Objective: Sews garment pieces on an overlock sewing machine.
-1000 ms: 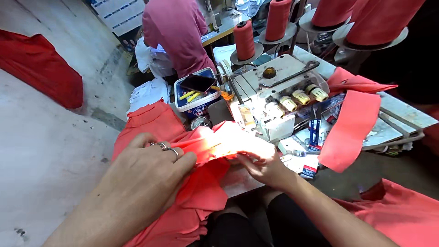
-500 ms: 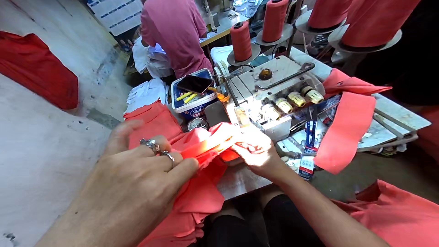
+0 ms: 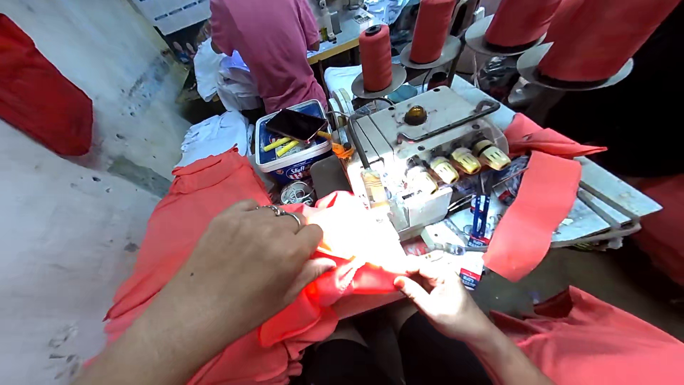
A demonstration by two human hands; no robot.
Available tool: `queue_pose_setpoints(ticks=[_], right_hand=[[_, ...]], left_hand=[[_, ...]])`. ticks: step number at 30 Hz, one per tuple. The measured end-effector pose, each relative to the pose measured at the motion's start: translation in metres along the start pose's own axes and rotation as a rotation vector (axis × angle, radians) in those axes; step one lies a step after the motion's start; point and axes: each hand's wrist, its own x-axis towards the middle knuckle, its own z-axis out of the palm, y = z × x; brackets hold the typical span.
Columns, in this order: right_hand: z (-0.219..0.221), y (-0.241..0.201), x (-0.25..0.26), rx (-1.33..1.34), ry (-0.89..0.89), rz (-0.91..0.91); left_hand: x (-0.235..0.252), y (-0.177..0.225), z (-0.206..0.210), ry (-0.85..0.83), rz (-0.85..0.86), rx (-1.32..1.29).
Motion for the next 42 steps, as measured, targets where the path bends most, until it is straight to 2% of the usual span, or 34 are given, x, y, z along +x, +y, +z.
queue_pose_setpoints(ticks=[9,15,18,23,27,29,32,34,39,42], right_hand=[[0.001,0.007,0.025,0.057,0.001,0.039],[0.002,0.009,0.037,-0.006,0.007,0.033],[0.002,0.007,0.045,-0.036,0.002,0.073],[0.0,0.003,0.053,-0.047,-0.006,0.187],[0.003,0.005,0.05,-0.015,0.021,0.155],[0.003,0.006,0.046,-0.028,0.019,0.096],[0.003,0.005,0.037,-0.065,0.012,-0.027],[0.004,0.0,0.029,-0.045,0.023,-0.036],[0.005,0.005,0.022,-0.011,0.047,-0.011],[0.004,0.008,0.03,-0.005,0.04,0.005]], left_hand=[[0.019,-0.001,0.029,-0.001,0.005,-0.046],[0.031,0.001,0.047,-0.007,0.006,-0.084],[0.034,0.002,0.06,-0.005,-0.034,-0.109],[0.045,0.005,0.067,-0.08,-0.235,-0.296],[0.047,0.005,0.066,-0.151,-0.28,-0.368],[0.047,0.007,0.063,-0.157,-0.229,-0.366],[0.044,0.013,0.065,-0.085,-0.016,-0.319],[0.044,0.02,0.062,-0.057,0.057,-0.292],[0.046,0.024,0.071,-0.017,0.073,-0.303],[0.05,0.022,0.079,-0.07,0.038,-0.341]])
